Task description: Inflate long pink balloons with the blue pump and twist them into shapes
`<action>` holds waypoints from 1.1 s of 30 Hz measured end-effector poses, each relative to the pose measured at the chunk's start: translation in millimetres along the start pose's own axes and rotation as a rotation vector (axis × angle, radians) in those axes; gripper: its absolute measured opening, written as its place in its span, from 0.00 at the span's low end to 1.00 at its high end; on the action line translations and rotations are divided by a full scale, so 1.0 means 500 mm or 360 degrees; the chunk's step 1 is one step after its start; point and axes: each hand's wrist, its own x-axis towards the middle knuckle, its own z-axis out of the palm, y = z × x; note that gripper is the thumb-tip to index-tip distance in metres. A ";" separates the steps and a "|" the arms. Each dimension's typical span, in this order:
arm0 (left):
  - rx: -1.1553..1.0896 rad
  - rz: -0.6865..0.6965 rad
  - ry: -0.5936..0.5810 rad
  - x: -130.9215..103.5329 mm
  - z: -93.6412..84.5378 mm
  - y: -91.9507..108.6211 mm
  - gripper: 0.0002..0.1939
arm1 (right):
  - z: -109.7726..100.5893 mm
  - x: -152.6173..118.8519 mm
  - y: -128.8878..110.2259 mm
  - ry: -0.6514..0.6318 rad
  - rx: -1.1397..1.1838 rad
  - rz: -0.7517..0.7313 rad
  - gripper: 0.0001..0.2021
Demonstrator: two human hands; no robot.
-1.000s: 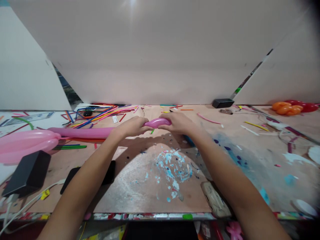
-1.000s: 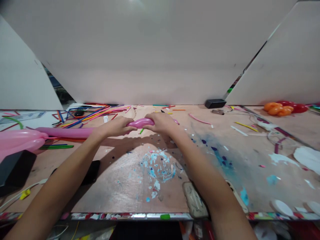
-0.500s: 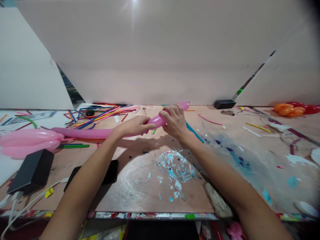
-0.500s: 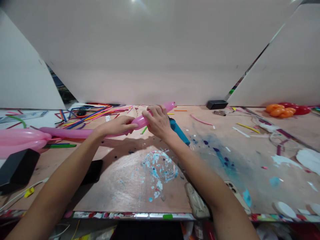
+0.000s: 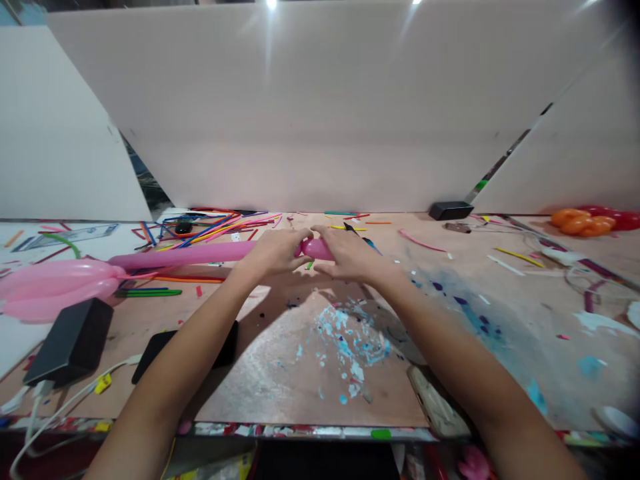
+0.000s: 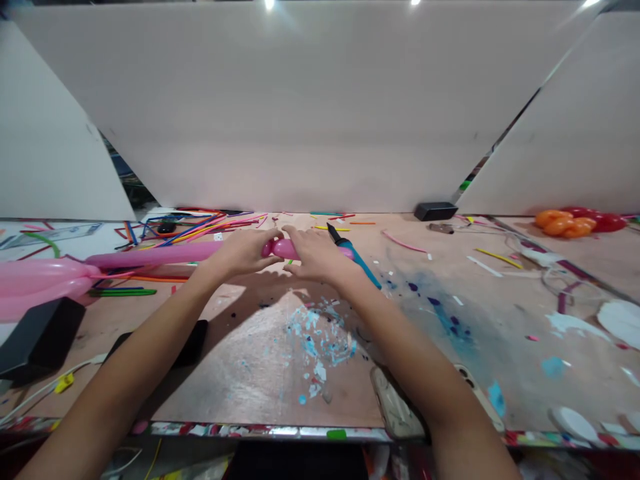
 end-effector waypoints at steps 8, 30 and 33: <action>-0.0075 -0.0005 0.0010 0.003 0.010 -0.007 0.23 | 0.009 0.007 0.026 0.0227 -0.0113 -0.0051 0.16; -0.0029 0.0326 0.0183 0.015 0.025 0.016 0.16 | -0.011 0.001 0.021 -0.0098 0.0396 -0.0143 0.27; 0.0002 0.0296 0.0156 0.014 0.029 0.019 0.22 | -0.012 0.003 0.035 -0.0145 0.0417 -0.0117 0.22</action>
